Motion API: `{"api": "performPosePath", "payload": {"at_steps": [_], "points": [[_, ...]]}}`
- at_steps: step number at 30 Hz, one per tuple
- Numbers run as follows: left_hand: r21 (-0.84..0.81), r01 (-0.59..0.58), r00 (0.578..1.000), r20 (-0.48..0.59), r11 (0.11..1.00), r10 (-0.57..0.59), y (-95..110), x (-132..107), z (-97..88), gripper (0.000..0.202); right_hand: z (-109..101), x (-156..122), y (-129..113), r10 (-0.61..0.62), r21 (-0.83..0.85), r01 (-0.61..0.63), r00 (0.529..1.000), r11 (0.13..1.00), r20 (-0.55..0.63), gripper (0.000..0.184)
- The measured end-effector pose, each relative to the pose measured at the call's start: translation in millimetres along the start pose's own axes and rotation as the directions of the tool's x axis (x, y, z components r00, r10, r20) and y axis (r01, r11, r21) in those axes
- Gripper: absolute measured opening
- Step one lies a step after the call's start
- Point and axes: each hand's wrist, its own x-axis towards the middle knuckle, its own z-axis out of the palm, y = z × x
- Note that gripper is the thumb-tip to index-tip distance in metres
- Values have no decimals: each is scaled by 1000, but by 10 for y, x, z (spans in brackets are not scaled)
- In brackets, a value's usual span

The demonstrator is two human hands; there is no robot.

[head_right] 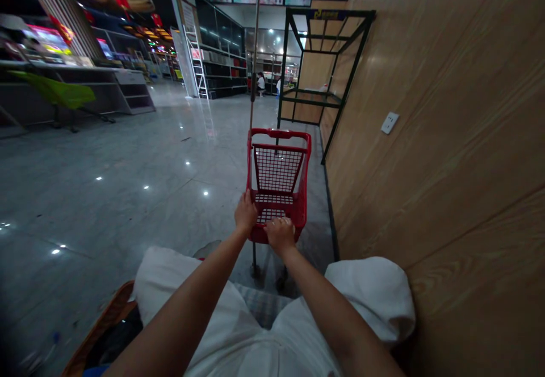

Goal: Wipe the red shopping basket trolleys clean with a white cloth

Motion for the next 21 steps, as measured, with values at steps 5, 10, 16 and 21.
{"api": "performPosePath", "payload": {"at_steps": [5, 10, 16, 21], "points": [[104, -167, 986, 41, 980, 164, -122, 15, -104, 50, -135, -41, 224, -208, 64, 203, 976, 977, 71, 26], [55, -426, 901, 120, 903, 418, -214, -55, -132, 42, -194, -236, 690, -153, -1, 153, 988, 988, -33, 26], [27, -439, 893, 121, 898, 433, -186, -109, -110, 37, -79, -107, 276, -109, -11, 109, 994, 994, 22, 23], [2, -432, 895, 123, 902, 428, -214, -84, -93, 36, -1, 65, -149, -138, 12, 138, 989, 990, 44, 24]]}}
